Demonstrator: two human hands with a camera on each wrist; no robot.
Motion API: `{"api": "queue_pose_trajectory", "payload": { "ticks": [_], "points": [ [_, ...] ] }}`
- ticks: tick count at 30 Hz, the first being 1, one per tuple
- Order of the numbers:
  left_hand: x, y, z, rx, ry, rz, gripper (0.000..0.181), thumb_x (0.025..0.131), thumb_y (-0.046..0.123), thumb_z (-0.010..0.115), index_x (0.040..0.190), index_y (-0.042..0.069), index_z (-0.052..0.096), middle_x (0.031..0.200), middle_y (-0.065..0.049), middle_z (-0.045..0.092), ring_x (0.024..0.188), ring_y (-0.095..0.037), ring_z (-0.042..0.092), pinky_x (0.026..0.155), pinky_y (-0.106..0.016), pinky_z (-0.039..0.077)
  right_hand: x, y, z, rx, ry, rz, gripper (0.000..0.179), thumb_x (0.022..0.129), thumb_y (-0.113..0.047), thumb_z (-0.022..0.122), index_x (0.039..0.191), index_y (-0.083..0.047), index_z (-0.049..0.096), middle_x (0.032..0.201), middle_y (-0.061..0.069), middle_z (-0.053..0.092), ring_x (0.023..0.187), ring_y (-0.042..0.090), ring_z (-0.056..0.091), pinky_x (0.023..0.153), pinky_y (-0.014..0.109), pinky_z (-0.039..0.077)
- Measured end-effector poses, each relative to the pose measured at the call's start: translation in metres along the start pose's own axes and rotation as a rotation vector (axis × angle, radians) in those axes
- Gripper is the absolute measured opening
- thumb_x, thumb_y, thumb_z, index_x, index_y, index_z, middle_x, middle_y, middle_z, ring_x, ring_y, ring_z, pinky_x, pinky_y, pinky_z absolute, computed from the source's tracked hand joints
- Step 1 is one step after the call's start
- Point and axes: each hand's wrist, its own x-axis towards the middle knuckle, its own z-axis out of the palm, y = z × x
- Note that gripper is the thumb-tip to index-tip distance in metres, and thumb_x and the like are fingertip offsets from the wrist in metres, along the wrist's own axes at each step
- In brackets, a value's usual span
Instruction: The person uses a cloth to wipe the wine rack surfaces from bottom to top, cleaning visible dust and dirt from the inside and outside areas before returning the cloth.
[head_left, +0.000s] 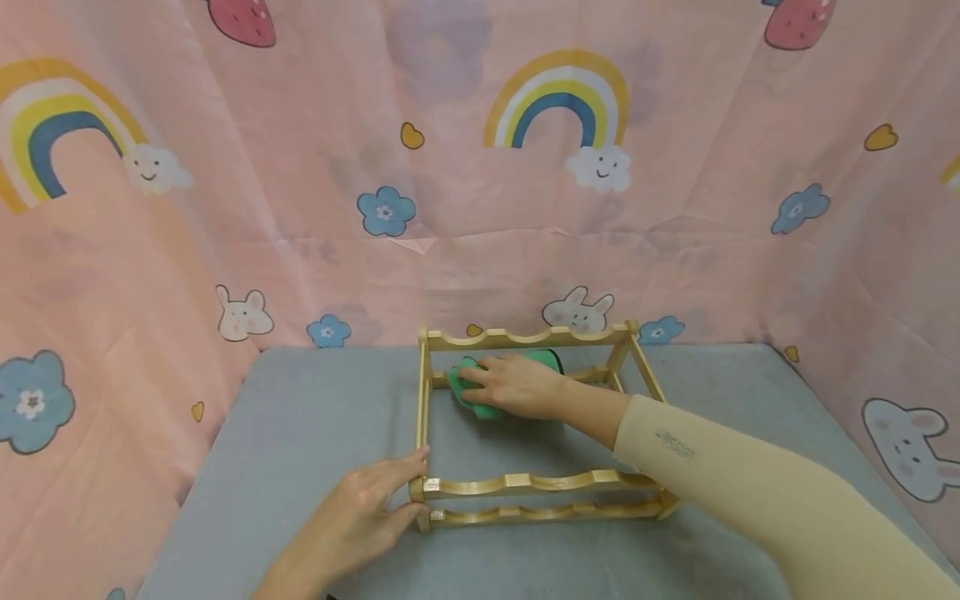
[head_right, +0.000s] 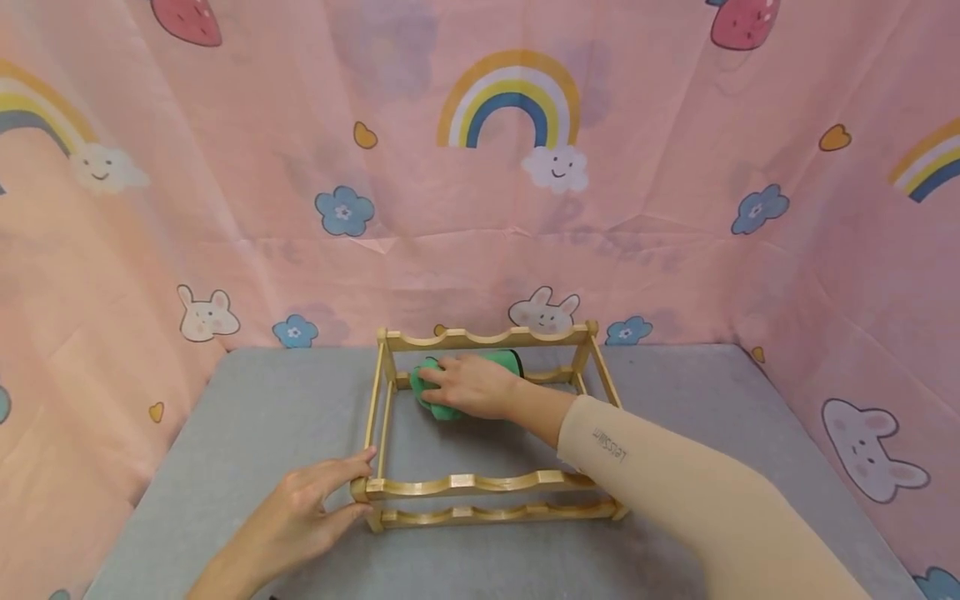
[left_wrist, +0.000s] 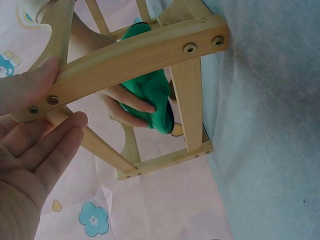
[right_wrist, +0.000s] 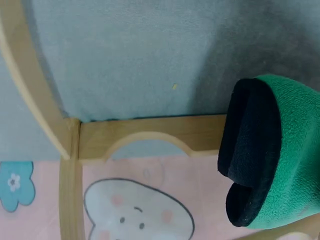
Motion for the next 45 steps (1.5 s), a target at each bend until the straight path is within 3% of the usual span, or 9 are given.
{"api": "queue_pose_trajectory", "payload": {
  "ticks": [4, 7, 16, 20, 26, 30, 33, 37, 45],
  "points": [
    [0.0, 0.001, -0.001, 0.003, -0.008, -0.009, 0.06, 0.065, -0.006, 0.095, 0.12, 0.003, 0.072, 0.128, -0.015, 0.072, 0.101, -0.025, 0.076, 0.086, -0.032, 0.063, 0.011, 0.001, 0.009, 0.033, -0.094, 0.042, 0.051, 0.101, -0.011, 0.071, 0.149, -0.022, 0.06, 0.158, 0.009, 0.048, 0.131, 0.033, 0.059, 0.106, 0.04, 0.055],
    [-0.001, 0.0, -0.002, 0.016, 0.002, -0.001, 0.061, 0.064, -0.006, 0.095, 0.12, 0.002, 0.072, 0.127, -0.015, 0.072, 0.1, -0.025, 0.076, 0.086, -0.031, 0.063, 0.02, 0.001, 0.014, 0.03, -0.114, 0.051, 0.053, 0.101, -0.012, 0.069, 0.152, -0.023, 0.057, 0.161, 0.008, 0.045, 0.134, 0.034, 0.057, 0.107, 0.042, 0.054],
    [-0.001, -0.001, -0.001, 0.028, 0.012, 0.015, 0.06, 0.064, -0.005, 0.096, 0.119, 0.003, 0.072, 0.126, -0.015, 0.073, 0.101, -0.025, 0.076, 0.087, -0.029, 0.062, 0.03, -0.002, 0.024, -0.236, -0.168, -0.066, 0.049, 0.102, -0.02, 0.07, 0.148, -0.032, 0.059, 0.153, 0.004, 0.051, 0.112, 0.021, 0.062, 0.083, 0.031, 0.059],
    [0.001, -0.001, -0.001, 0.025, 0.007, 0.01, 0.061, 0.065, -0.005, 0.096, 0.12, 0.002, 0.072, 0.125, -0.015, 0.073, 0.1, -0.024, 0.076, 0.086, -0.028, 0.062, 0.022, 0.003, 0.025, -0.294, -0.189, -0.085, 0.047, 0.102, -0.021, 0.07, 0.147, -0.032, 0.061, 0.146, 0.005, 0.053, 0.108, 0.02, 0.062, 0.077, 0.028, 0.058],
    [0.002, -0.001, -0.001, 0.02, -0.013, -0.003, 0.059, 0.066, -0.003, 0.096, 0.121, 0.002, 0.072, 0.125, -0.014, 0.073, 0.102, -0.024, 0.076, 0.087, -0.03, 0.062, 0.002, 0.01, 0.025, -0.278, -0.239, -0.075, 0.046, 0.099, -0.015, 0.073, 0.143, -0.028, 0.063, 0.138, 0.007, 0.055, 0.11, 0.022, 0.065, 0.068, 0.025, 0.058],
    [0.002, 0.0, -0.001, 0.025, -0.023, -0.016, 0.061, 0.067, -0.003, 0.095, 0.123, 0.001, 0.072, 0.126, -0.013, 0.074, 0.102, -0.023, 0.076, 0.086, -0.032, 0.063, -0.012, 0.014, 0.02, -0.26, -0.257, -0.06, 0.044, 0.097, -0.011, 0.074, 0.138, -0.026, 0.067, 0.134, 0.009, 0.056, 0.1, 0.021, 0.066, 0.06, 0.023, 0.055],
    [0.002, 0.0, -0.001, 0.02, -0.025, -0.019, 0.062, 0.067, -0.004, 0.095, 0.124, 0.001, 0.071, 0.125, -0.013, 0.074, 0.103, -0.024, 0.076, 0.085, -0.034, 0.063, -0.023, 0.017, 0.016, -0.251, -0.296, -0.042, 0.045, 0.096, -0.01, 0.075, 0.138, -0.026, 0.068, 0.137, 0.009, 0.056, 0.098, 0.022, 0.066, 0.059, 0.023, 0.054],
    [0.002, 0.001, -0.001, 0.013, -0.027, -0.025, 0.063, 0.066, -0.005, 0.095, 0.123, 0.001, 0.071, 0.125, -0.013, 0.074, 0.103, -0.024, 0.076, 0.085, -0.034, 0.064, -0.033, 0.018, 0.011, -0.25, -0.359, 0.008, 0.051, 0.096, -0.011, 0.076, 0.143, -0.027, 0.065, 0.15, 0.01, 0.053, 0.107, 0.025, 0.068, 0.063, 0.025, 0.058],
    [0.002, 0.002, -0.002, 0.019, -0.029, -0.039, 0.064, 0.066, -0.005, 0.095, 0.124, 0.002, 0.071, 0.124, -0.012, 0.074, 0.103, -0.024, 0.076, 0.084, -0.037, 0.064, -0.031, 0.018, 0.013, -0.238, -0.268, -0.001, 0.047, 0.096, -0.009, 0.076, 0.14, -0.022, 0.067, 0.146, 0.013, 0.055, 0.105, 0.026, 0.067, 0.07, 0.028, 0.06]
  ]
}}
